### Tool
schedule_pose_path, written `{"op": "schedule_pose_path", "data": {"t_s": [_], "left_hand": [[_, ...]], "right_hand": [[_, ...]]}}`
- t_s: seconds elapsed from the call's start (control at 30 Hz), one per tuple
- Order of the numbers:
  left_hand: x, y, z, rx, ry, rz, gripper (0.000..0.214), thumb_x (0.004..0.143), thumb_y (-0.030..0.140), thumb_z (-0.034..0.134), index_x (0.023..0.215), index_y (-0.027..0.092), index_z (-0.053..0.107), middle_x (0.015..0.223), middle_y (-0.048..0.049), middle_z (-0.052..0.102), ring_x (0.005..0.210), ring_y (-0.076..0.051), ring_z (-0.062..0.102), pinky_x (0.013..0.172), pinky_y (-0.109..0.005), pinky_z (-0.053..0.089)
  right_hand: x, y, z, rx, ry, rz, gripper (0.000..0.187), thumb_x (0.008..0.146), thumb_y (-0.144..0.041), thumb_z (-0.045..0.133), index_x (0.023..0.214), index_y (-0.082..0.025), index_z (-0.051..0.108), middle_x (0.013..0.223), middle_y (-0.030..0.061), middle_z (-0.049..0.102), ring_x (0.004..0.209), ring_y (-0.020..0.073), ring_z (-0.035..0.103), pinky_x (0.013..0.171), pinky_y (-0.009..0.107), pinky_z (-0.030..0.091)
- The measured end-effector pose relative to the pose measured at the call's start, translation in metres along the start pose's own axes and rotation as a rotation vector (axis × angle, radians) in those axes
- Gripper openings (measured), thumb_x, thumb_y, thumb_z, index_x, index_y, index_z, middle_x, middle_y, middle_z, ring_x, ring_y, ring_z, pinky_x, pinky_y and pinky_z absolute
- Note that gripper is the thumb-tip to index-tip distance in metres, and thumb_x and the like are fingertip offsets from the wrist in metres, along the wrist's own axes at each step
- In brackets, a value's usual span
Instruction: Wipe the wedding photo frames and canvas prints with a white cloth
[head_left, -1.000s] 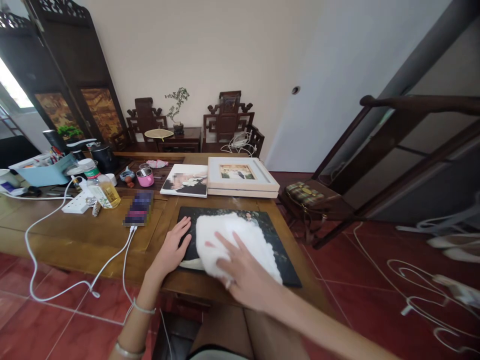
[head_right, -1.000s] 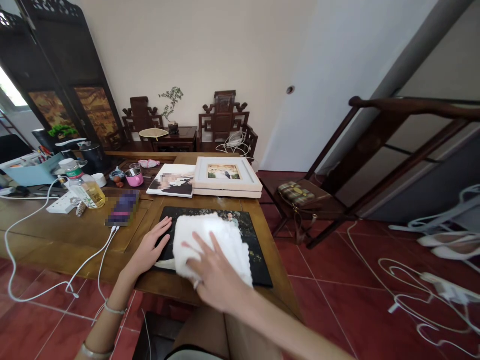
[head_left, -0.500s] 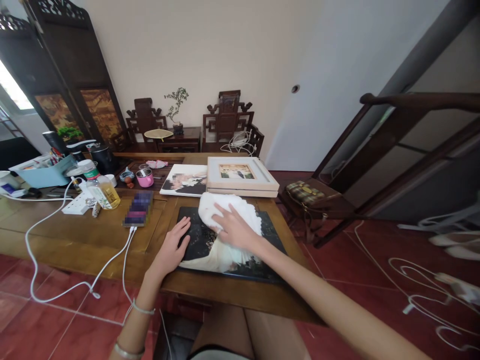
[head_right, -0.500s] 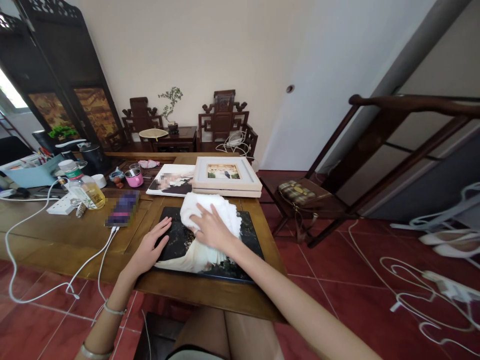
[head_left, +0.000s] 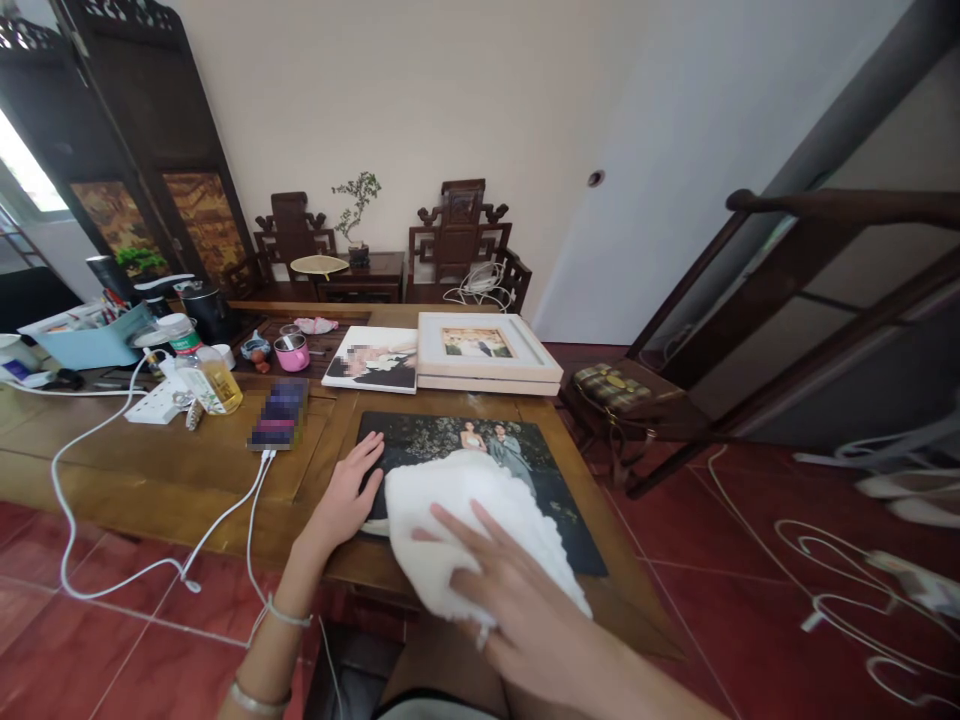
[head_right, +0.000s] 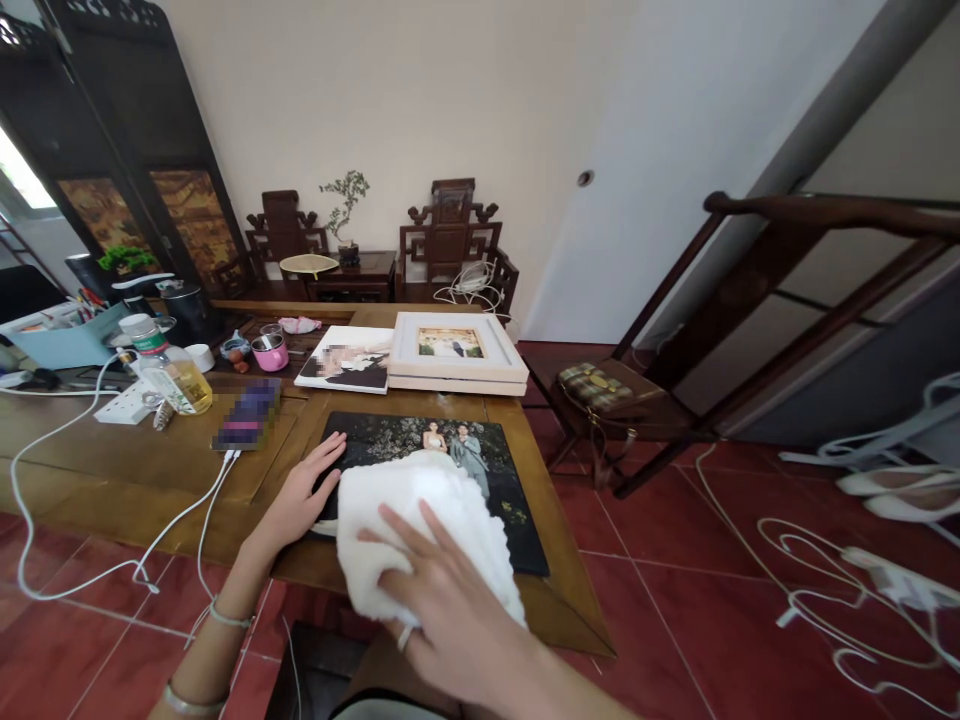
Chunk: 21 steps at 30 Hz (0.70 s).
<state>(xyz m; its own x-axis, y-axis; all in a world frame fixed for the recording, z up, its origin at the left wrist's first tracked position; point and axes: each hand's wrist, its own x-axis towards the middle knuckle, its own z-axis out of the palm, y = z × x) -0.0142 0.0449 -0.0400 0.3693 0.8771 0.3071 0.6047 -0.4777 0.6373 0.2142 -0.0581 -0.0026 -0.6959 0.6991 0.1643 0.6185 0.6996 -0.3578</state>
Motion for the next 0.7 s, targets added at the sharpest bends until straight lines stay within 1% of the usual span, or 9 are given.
{"op": "schedule_pose_path", "data": {"t_s": [0.07,0.17,0.27,0.33,0.4,0.47,0.53,0.6,0.7], "left_hand": [[0.0,0.0,0.0,0.001,0.005,-0.008,0.041,0.09,0.026,0.039,0.129,0.019,0.048,0.141,-0.0068,0.041,0.134,-0.019,0.031,0.111,-0.043,0.026],[0.0,0.003,-0.001,-0.026,0.027,0.001,0.04,0.09,0.028,0.041,0.129,0.021,0.048,0.141,-0.0062,0.043,0.133,-0.02,0.034,0.111,-0.043,0.027],[0.0,0.008,-0.004,-0.087,0.093,0.028,0.04,0.09,0.029,0.042,0.129,0.022,0.049,0.14,-0.0052,0.043,0.132,-0.02,0.036,0.111,-0.04,0.028],[0.0,0.011,-0.007,-0.147,0.16,0.029,0.039,0.091,0.03,0.042,0.129,0.022,0.049,0.14,-0.0044,0.044,0.132,-0.019,0.036,0.111,-0.038,0.028],[-0.001,0.013,-0.01,-0.194,0.211,0.022,0.039,0.092,0.031,0.04,0.128,0.022,0.05,0.139,-0.0038,0.045,0.131,-0.019,0.037,0.111,-0.037,0.028],[-0.002,0.014,-0.012,-0.213,0.225,0.021,0.039,0.093,0.031,0.038,0.128,0.021,0.05,0.138,-0.004,0.046,0.131,-0.02,0.037,0.111,-0.037,0.028],[-0.002,0.015,-0.013,-0.216,0.224,0.027,0.039,0.093,0.032,0.036,0.128,0.02,0.05,0.138,-0.0045,0.047,0.131,-0.02,0.037,0.111,-0.038,0.027],[-0.002,0.015,-0.012,-0.212,0.227,0.035,0.039,0.094,0.031,0.034,0.128,0.02,0.05,0.138,-0.0051,0.047,0.131,-0.02,0.037,0.111,-0.039,0.028],[-0.002,0.014,-0.009,-0.165,0.197,0.048,0.039,0.093,0.03,0.038,0.128,0.02,0.05,0.138,-0.0056,0.047,0.131,-0.02,0.037,0.111,-0.038,0.028]], "right_hand": [[0.0,0.019,-0.006,-0.058,0.052,0.074,0.023,0.071,-0.008,0.045,0.084,-0.02,0.061,0.139,0.0073,0.044,0.137,0.0234,0.018,0.111,0.053,0.01],[0.017,0.05,-0.012,-0.147,0.134,0.222,0.021,0.08,-0.013,0.043,0.088,-0.018,0.061,0.133,0.0142,0.05,0.135,0.0259,0.023,0.109,0.055,0.016],[0.044,0.059,-0.011,-0.174,0.129,0.326,0.022,0.085,-0.02,0.043,0.096,-0.016,0.062,0.123,0.0178,0.057,0.135,0.0297,0.024,0.104,0.06,0.019],[0.061,0.048,-0.006,-0.141,0.103,0.279,0.023,0.085,-0.022,0.045,0.099,-0.017,0.062,0.123,0.0162,0.058,0.135,0.0323,0.023,0.103,0.062,0.017],[0.07,0.03,0.0,-0.072,0.068,0.13,0.022,0.082,-0.021,0.048,0.098,-0.019,0.063,0.129,0.0122,0.054,0.135,0.0319,0.021,0.105,0.062,0.013],[0.07,0.011,0.004,0.008,0.013,-0.041,0.021,0.079,-0.021,0.052,0.097,-0.02,0.063,0.135,0.0078,0.049,0.136,0.03,0.018,0.107,0.06,0.007],[0.06,-0.003,0.005,0.077,-0.043,-0.151,0.022,0.077,-0.022,0.055,0.097,-0.021,0.062,0.138,0.0052,0.046,0.137,0.0284,0.015,0.108,0.059,0.003],[0.045,-0.006,0.001,0.132,-0.083,-0.197,0.023,0.076,-0.022,0.056,0.098,-0.021,0.062,0.134,0.0042,0.05,0.137,0.0259,0.017,0.11,0.056,0.003],[0.024,0.006,-0.008,0.152,-0.048,-0.134,0.017,0.081,-0.021,0.051,0.095,-0.02,0.061,0.125,0.0072,0.058,0.134,0.0205,0.028,0.113,0.047,0.008]]}}
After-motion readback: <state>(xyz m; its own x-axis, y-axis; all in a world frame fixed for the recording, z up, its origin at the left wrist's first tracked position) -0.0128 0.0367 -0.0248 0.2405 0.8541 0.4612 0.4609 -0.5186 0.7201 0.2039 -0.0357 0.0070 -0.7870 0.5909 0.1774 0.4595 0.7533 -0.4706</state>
